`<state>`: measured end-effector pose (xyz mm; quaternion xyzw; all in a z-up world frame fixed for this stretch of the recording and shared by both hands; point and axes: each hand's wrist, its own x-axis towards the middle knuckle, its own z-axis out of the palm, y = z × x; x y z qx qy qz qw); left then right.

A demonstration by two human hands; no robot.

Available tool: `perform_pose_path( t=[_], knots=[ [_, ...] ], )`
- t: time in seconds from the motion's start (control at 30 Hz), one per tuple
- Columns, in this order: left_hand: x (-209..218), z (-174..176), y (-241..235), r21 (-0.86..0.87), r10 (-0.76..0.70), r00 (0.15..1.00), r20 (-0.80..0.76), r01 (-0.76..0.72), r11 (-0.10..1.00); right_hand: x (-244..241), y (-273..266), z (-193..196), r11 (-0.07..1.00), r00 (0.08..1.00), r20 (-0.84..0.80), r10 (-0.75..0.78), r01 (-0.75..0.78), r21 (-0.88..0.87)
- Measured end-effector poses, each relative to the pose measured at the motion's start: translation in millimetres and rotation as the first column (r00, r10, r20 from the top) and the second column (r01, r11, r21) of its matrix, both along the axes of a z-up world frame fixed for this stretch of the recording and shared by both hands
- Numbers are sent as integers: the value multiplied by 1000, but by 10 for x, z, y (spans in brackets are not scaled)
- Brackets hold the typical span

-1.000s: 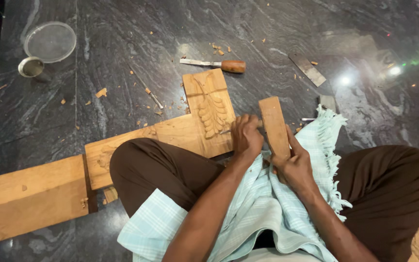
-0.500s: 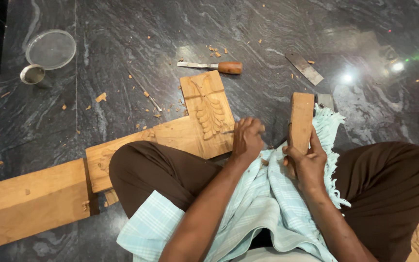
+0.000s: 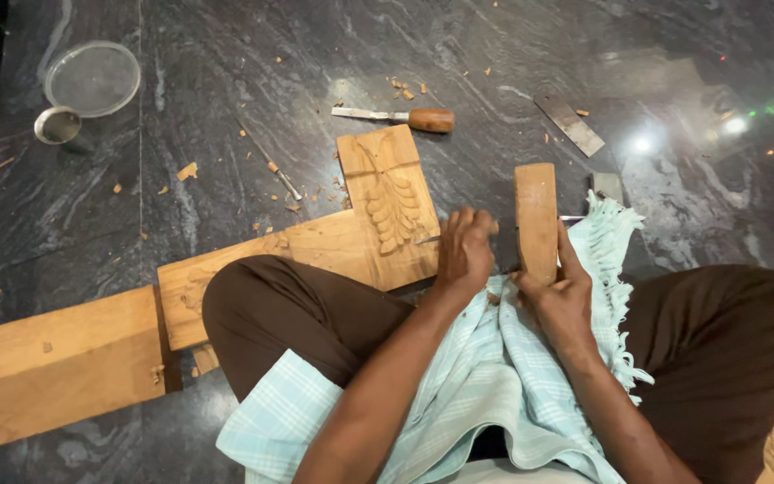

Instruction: The person carves a decorative pattern into a rectangular wooden block using a chisel and a wooden mallet. They repeatedly strike the chisel to shape the wood, occasionally pausing to inspect the work.

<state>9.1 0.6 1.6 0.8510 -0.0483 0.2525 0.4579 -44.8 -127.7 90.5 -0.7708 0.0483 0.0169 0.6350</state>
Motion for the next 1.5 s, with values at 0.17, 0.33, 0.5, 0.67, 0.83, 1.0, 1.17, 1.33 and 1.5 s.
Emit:
perform_pose_path(
  t=[0.17,0.33,0.5,0.67,0.83,1.0,1.17,1.33,1.5],
  knots=[
    [-7,31,41,-6,13,1000,-5,-13,1000,-3,14,42,995,997,-68,-41,34,-97],
    [-11,82,76,-12,23,999,-24,-24,1000,11,5,-19,999,1000,-15,-6,6,-34],
    [19,65,58,42,62,997,-42,-60,997,8,-12,-115,997,988,-149,30,-42,-72],
    [21,61,63,45,74,997,-37,-72,996,22,-8,-43,990,998,-40,-55,50,-134],
    [37,27,55,12,65,998,-22,-65,998,-12,-7,-93,987,992,-128,19,-39,-156],
    [29,-9,92,-6,53,999,0,-53,999,3,28,-76,1000,997,-73,21,-21,-4],
    [26,-20,93,-3,47,999,-11,-47,999,-29,44,18,993,976,-213,46,-69,-100],
    [-29,64,131,-14,27,1000,-9,-27,1000,-12,37,-27,992,985,-167,49,-68,-108],
    [-129,338,228,90,1,998,66,-7,996,-46,42,5,998,994,-97,57,-57,7]
  ],
)
